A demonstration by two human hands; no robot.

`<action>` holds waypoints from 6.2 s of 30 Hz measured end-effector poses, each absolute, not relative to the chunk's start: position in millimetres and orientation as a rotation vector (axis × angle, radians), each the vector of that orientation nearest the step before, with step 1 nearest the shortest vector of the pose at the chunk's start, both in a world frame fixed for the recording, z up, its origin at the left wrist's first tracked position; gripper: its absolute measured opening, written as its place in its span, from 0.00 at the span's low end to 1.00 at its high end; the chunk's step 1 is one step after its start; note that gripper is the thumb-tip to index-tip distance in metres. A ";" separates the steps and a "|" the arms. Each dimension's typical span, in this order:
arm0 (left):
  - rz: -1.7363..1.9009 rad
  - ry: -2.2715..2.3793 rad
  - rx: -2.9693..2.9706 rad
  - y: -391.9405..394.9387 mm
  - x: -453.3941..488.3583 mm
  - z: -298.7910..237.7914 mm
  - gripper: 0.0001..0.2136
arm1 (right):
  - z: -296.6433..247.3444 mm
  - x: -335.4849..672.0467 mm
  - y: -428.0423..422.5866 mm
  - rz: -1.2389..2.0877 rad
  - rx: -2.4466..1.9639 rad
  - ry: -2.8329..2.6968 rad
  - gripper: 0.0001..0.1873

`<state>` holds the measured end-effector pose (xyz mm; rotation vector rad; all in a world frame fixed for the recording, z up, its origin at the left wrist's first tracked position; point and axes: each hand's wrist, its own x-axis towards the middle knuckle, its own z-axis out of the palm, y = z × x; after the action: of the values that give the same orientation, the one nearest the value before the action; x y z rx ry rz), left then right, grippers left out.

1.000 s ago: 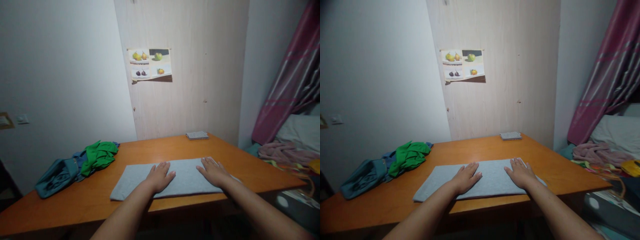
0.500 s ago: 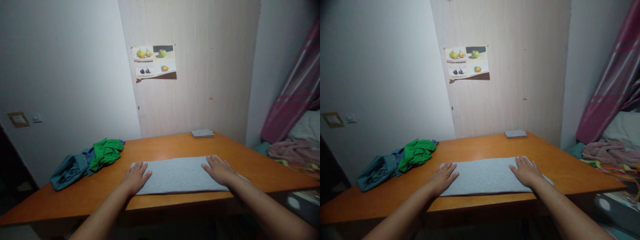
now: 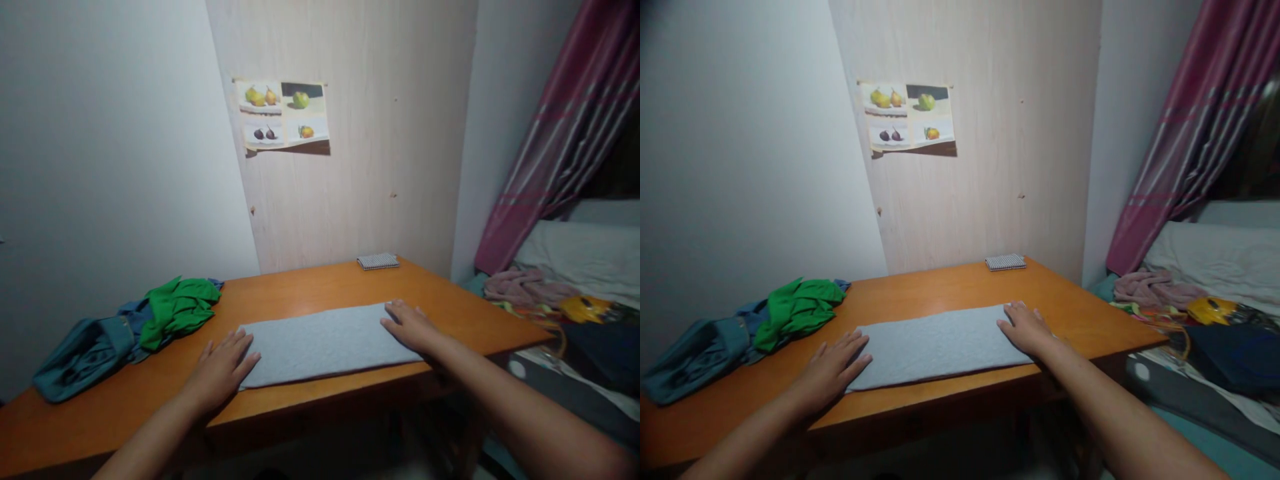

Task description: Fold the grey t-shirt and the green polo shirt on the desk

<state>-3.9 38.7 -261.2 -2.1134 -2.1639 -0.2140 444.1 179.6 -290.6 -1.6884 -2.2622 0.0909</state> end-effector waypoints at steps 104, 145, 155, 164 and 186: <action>-0.303 -1.923 -2.640 89.9 107.0 -264.8 0.34 | -265.2 353.2 138.3 0.405 -1.148 -2.597 0.38; -0.315 -2.391 -1.793 48.9 -47.8 -260.6 0.31 | -312.2 454.7 203.4 0.086 -1.673 -2.458 0.44; -0.193 -2.321 -2.317 28.9 5.2 -258.2 0.34 | -308.3 453.9 202.0 0.054 -1.682 -2.487 0.44; -0.101 -2.390 -2.170 31.1 -19.1 -261.1 0.34 | -295.1 465.5 200.2 0.103 -1.831 -2.416 0.38; -0.356 -2.422 -2.289 127.0 -54.0 -241.0 0.18 | -236.7 442.9 239.8 0.080 -1.877 -2.528 0.21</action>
<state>-54.0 127.0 -241.0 -2.2891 -2.4218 -0.3557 442.9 239.8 -236.7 -1.8769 -2.5282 0.0797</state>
